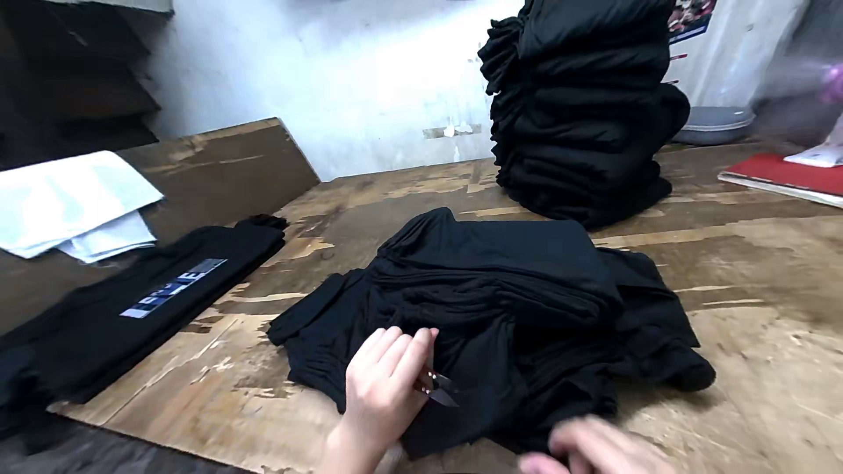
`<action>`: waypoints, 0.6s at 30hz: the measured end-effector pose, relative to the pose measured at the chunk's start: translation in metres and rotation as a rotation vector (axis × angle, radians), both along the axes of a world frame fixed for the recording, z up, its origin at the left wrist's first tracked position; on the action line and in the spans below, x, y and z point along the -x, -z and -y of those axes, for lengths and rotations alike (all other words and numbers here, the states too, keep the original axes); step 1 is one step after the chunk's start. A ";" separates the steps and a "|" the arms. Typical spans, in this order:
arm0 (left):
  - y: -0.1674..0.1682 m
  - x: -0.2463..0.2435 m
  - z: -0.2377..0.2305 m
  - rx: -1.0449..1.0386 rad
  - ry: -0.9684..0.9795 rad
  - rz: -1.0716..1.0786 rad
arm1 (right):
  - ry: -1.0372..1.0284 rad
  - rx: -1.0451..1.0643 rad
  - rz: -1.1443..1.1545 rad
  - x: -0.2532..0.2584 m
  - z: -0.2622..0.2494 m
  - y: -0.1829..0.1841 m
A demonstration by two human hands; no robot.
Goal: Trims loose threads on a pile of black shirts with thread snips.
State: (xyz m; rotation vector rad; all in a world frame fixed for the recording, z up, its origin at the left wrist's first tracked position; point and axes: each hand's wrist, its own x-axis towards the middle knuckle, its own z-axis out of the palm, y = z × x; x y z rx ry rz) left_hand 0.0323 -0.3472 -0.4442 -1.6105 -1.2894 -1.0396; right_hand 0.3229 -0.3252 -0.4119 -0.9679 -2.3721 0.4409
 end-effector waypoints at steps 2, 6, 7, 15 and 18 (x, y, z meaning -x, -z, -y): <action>-0.009 -0.019 0.011 0.153 -0.009 0.109 | 0.113 -0.044 -0.128 0.026 -0.007 0.009; -0.023 -0.051 0.037 0.435 0.036 0.219 | 0.094 0.010 -0.416 0.034 -0.017 0.035; -0.023 -0.055 0.040 0.436 0.036 0.210 | 0.067 0.053 -0.518 0.030 -0.017 0.036; -0.027 -0.078 0.011 0.248 -0.108 0.036 | 0.008 0.158 -0.863 0.031 -0.018 0.034; -0.024 -0.073 -0.001 0.216 -0.072 0.036 | -0.025 0.195 -0.883 0.030 -0.018 0.035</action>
